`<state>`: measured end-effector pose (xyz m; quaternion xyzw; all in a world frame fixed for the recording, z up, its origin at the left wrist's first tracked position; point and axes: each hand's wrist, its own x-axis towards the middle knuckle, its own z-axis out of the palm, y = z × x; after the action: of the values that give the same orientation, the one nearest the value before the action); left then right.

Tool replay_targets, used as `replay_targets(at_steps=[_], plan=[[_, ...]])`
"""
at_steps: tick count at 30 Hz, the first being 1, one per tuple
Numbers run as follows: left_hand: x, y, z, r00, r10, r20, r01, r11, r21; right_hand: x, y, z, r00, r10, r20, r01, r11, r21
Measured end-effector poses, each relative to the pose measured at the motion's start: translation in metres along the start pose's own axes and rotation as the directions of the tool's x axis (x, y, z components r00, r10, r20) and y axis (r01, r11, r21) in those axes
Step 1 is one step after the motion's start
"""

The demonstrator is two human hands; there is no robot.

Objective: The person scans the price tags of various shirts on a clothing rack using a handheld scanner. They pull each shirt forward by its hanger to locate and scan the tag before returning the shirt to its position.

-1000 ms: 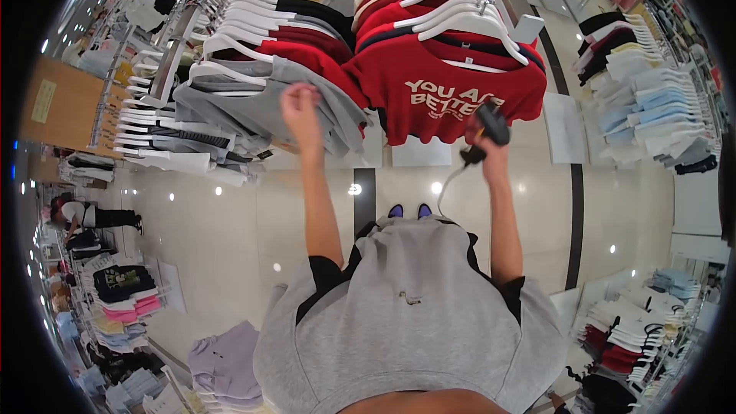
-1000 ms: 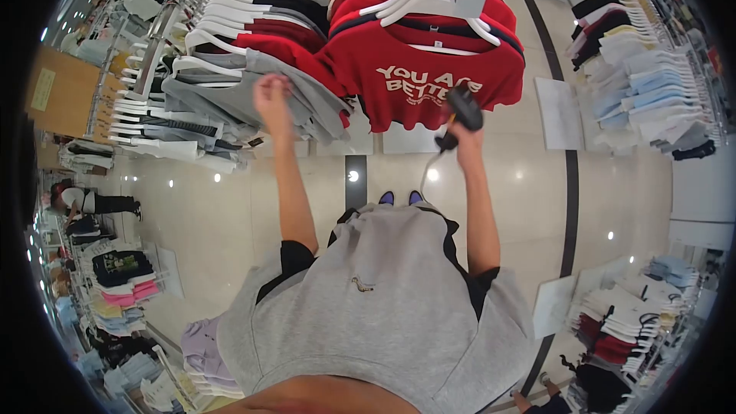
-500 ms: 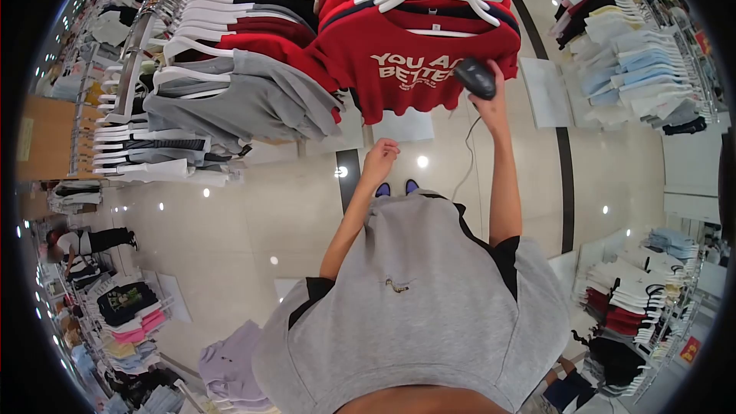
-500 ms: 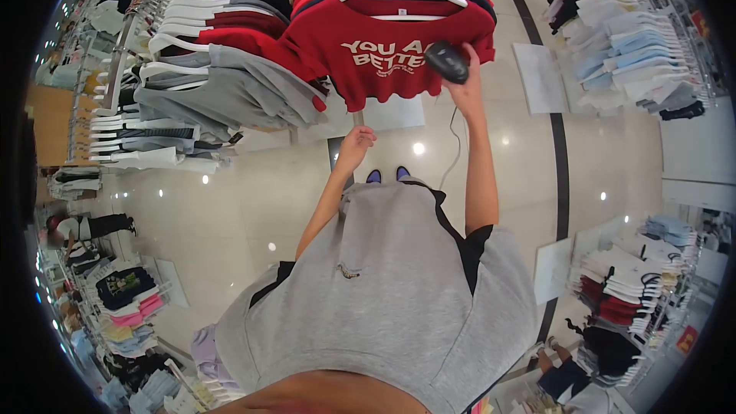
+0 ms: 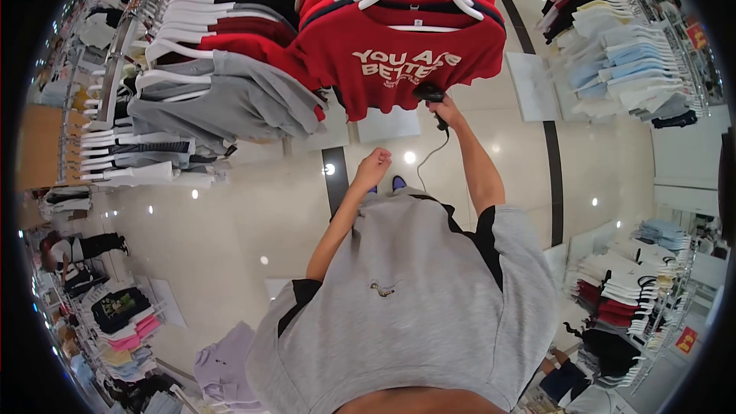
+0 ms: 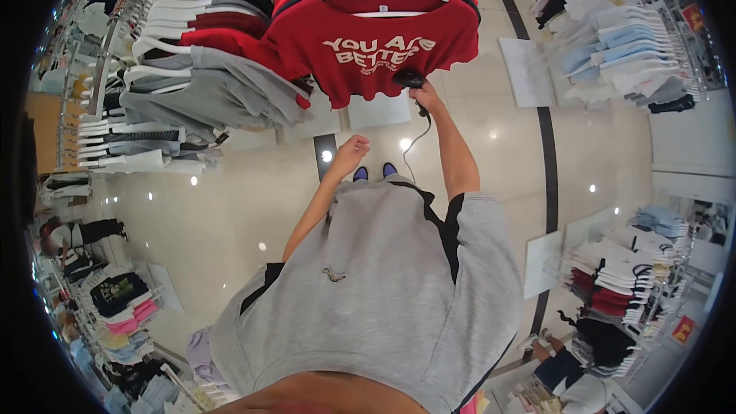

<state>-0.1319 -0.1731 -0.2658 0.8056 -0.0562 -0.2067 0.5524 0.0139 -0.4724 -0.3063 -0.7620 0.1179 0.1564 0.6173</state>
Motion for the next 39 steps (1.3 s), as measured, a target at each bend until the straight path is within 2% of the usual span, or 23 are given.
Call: replay_targets(at_steps=[2, 3, 4, 6, 7, 8, 10, 11, 13, 14, 15, 16, 18, 20, 22, 24, 26, 30, 34, 36, 37, 38, 39], plan=[[-0.005, 0.002, -0.001, 0.999, -0.050, -0.018, 0.051, 0.998, 0.023, -0.012, -0.011, 0.010, 1.000, -0.003, 0.027, 0.012, 0.939, -0.343], [-0.005, 0.004, -0.001, 0.998, -0.035, -0.053, 0.037, 0.998, 0.045, -0.029, -0.022, 0.016, 0.944, -0.307, 0.123, 0.325, 0.789, -0.521], [-0.003, 0.004, 0.002, 0.996, -0.018, -0.087, 0.024, 0.997, 0.067, -0.047, -0.041, 0.022, 0.944, -0.302, 0.132, 0.326, 0.789, -0.520], [0.006, -0.012, 0.020, 0.996, -0.015, -0.085, 0.020, 0.998, 0.062, -0.086, -0.088, 0.034, 0.933, -0.208, 0.294, 0.337, 0.793, -0.507], [0.009, -0.017, 0.031, 0.979, 0.125, -0.163, -0.108, 0.988, 0.108, -0.111, -0.116, 0.042, 0.946, -0.120, 0.302, 0.244, 0.877, -0.415], [0.013, -0.017, 0.038, 0.936, 0.267, -0.231, -0.233, 0.959, 0.164, -0.112, -0.111, 0.046, 0.907, -0.113, 0.406, 0.179, 0.975, -0.128], [0.013, 0.023, 0.033, 0.958, 0.279, -0.062, -0.274, 0.959, 0.079, -0.148, -0.163, 0.055, 0.916, -0.083, 0.393, 0.016, 0.985, 0.171], [0.020, 0.014, 0.042, 0.971, 0.238, -0.029, -0.239, 0.969, -0.066, -0.160, -0.178, 0.055, 0.918, -0.076, 0.390, 0.008, 0.985, 0.172], [0.022, 0.024, 0.040, 0.974, 0.228, 0.012, -0.224, 0.964, -0.142, -0.177, -0.192, 0.054, 0.925, -0.140, 0.354, 0.024, 0.949, 0.313], [0.023, 0.029, 0.039, 0.974, 0.223, 0.044, -0.209, 0.954, -0.214, -0.181, -0.187, 0.051, 0.928, -0.134, 0.348, 0.019, 0.949, 0.315], [0.026, 0.038, 0.042, 0.990, 0.126, 0.065, -0.060, 0.792, -0.608, -0.186, -0.181, 0.045, 0.954, -0.191, 0.230, 0.160, 0.976, 0.147], [0.024, 0.041, 0.038, 0.990, 0.121, 0.074, -0.051, 0.790, -0.611, -0.192, -0.173, 0.040, 0.956, -0.265, 0.123, 0.272, 0.961, -0.043], [0.021, 0.041, 0.027, 0.971, -0.021, 0.240, 0.215, 0.521, -0.826, -0.210, -0.155, 0.032, 0.952, -0.304, 0.034, 0.306, 0.941, -0.143], [0.026, 0.044, 0.029, 0.974, -0.075, 0.215, 0.226, 0.453, -0.862, -0.234, -0.150, 0.029, 0.979, -0.201, -0.021, 0.190, 0.949, -0.250], [0.024, 0.069, 0.025, 0.986, -0.124, 0.114, 0.145, 0.281, -0.949, -0.248, -0.129, 0.033, 0.994, -0.111, -0.013, 0.106, 0.973, -0.207], [0.027, 0.069, 0.026, 0.989, -0.067, 0.130, 0.144, 0.293, -0.945, -0.258, -0.111, 0.041, 0.999, 0.028, -0.021, -0.032, 0.973, -0.229], [0.024, 0.088, 0.024, 0.991, -0.020, 0.130, 0.130, 0.290, -0.948, -0.259, -0.088, 0.049, 0.999, -0.044, -0.032, 0.033, 0.958, -0.286], [0.021, 0.092, 0.031, 0.991, -0.044, 0.128, 0.135, 0.364, -0.922, -0.260, -0.093, 0.069, 0.997, -0.055, -0.054, 0.042, 0.974, -0.223], [0.022, 0.093, 0.031, 0.992, -0.005, 0.127, 0.120, 0.366, -0.923, -0.257, -0.088, 0.072, 0.990, -0.091, -0.103, 0.059, 0.956, -0.286], [0.026, 0.089, 0.031, 0.990, -0.135, 0.051, 0.105, 0.431, -0.896, -0.257, -0.081, 0.072, 0.982, -0.137, -0.131, 0.092, 0.949, -0.300], [0.032, 0.067, 0.037, 0.989, -0.085, -0.121, -0.017, 0.746, -0.665, -0.259, -0.080, 0.071, 0.973, -0.163, -0.165, 0.102, 0.939, -0.328], [0.041, 0.031, 0.047, 0.905, 0.060, -0.421, -0.091, 0.994, -0.053, -0.259, -0.079, 0.070, 0.961, -0.195, -0.198, 0.115, 0.927, -0.357], [0.038, 0.040, 0.037, 0.899, 0.118, -0.421, -0.089, 0.992, 0.089, -0.260, -0.076, 0.069, 0.957, -0.190, -0.221, 0.104, 0.931, -0.350]])
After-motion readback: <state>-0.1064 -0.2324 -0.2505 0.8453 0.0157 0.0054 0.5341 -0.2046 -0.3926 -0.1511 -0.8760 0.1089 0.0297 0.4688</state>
